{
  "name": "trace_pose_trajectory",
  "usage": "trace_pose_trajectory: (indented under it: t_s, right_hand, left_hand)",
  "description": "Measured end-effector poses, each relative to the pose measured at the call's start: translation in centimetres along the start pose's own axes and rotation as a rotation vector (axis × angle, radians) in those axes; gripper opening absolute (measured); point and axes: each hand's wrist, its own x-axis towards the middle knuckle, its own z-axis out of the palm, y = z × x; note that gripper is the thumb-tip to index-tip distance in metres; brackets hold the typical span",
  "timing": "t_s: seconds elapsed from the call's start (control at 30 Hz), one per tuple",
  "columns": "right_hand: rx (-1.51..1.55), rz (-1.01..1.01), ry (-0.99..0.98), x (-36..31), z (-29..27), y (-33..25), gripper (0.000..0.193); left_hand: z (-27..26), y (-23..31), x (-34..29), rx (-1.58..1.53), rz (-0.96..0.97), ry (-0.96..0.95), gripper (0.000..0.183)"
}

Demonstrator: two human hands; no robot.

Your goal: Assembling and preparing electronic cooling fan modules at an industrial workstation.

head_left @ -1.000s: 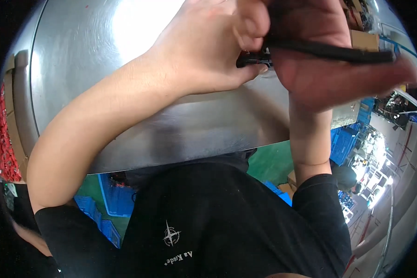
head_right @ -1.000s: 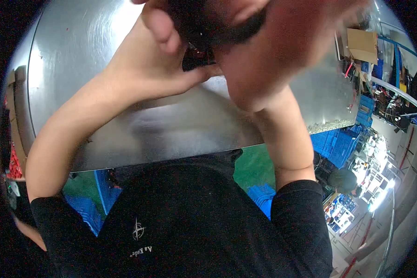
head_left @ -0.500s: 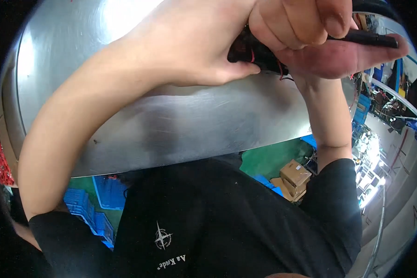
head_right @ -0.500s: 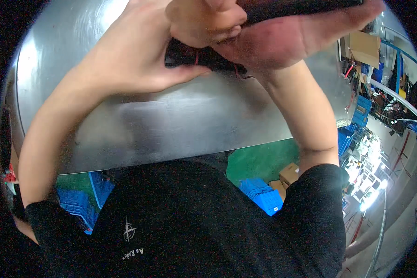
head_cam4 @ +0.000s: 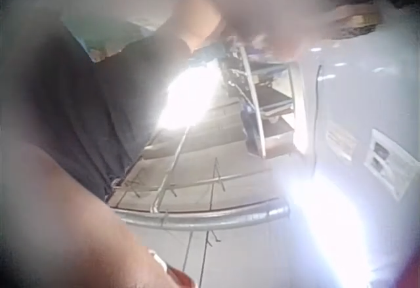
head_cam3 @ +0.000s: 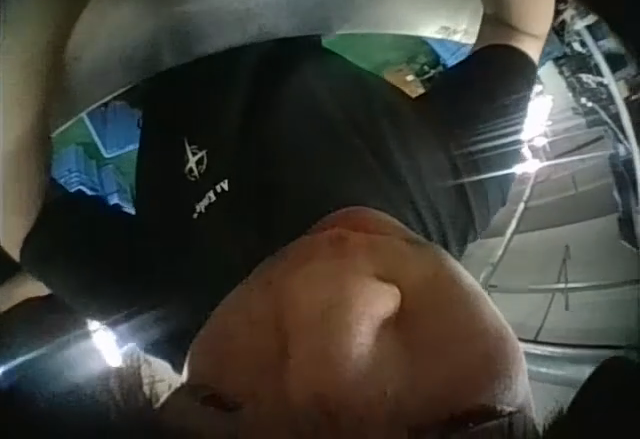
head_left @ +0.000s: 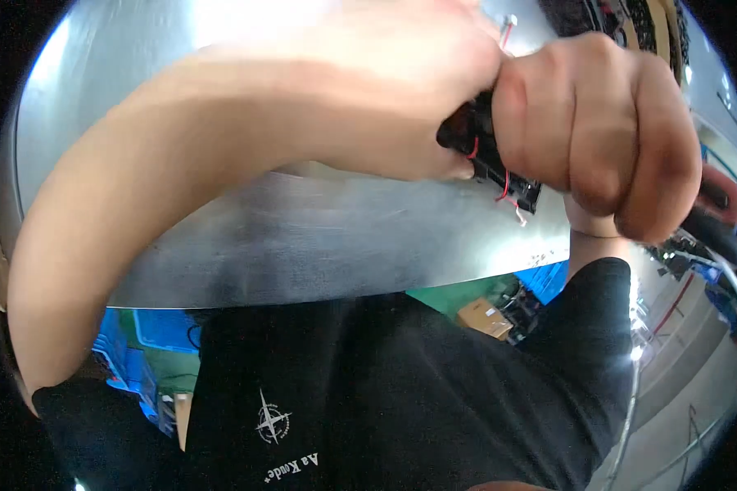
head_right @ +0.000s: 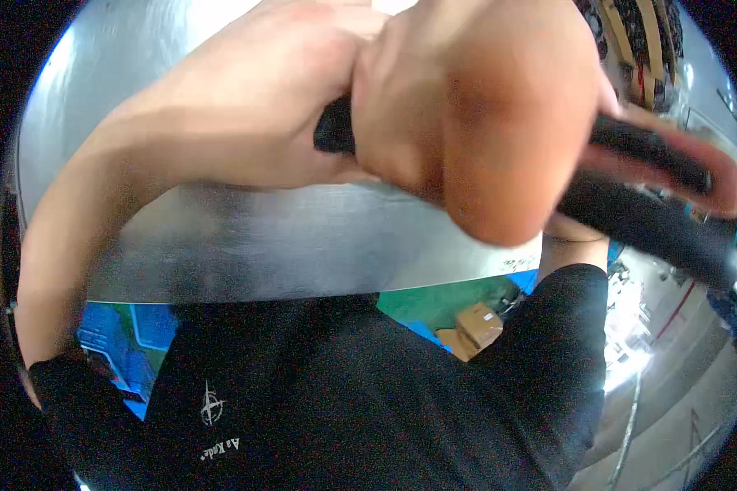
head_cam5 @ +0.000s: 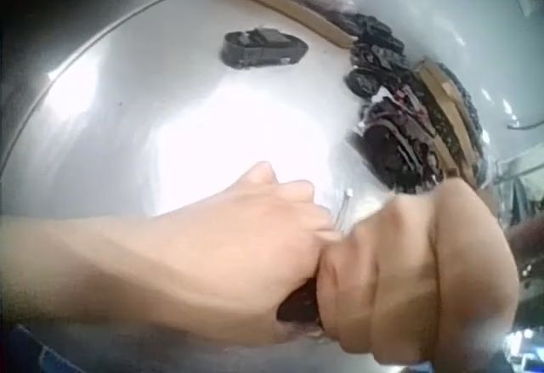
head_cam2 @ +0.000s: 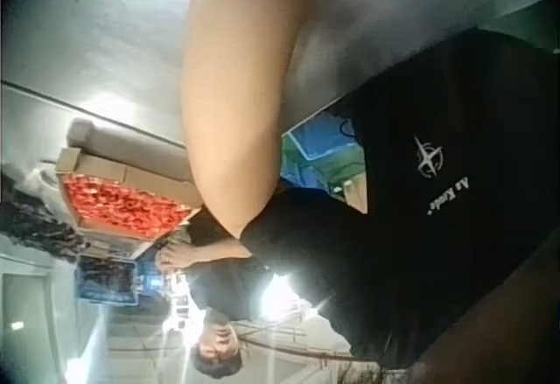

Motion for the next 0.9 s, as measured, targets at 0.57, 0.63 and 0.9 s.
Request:
trace_pose_trajectory:
  t_s: [0.57, 0.63, 0.9]
  right_hand:
    - [-0.55, -0.106, 0.969, 1.5, 6.6, -3.8, 0.062]
    - [-0.541, -0.135, 1.003, 2.0, 8.7, -4.1, 0.076]
    - [-0.797, -0.33, 1.279, 5.6, 9.2, 2.3, 0.121]
  left_hand:
    - [-3.8, 3.1, 4.9, 0.079, -0.327, -0.373, 0.038]
    - [-3.7, 3.1, 4.5, 0.097, -0.301, -0.343, 0.039]
    - [-3.5, 4.5, 3.6, 0.359, -0.275, -0.2, 0.045]
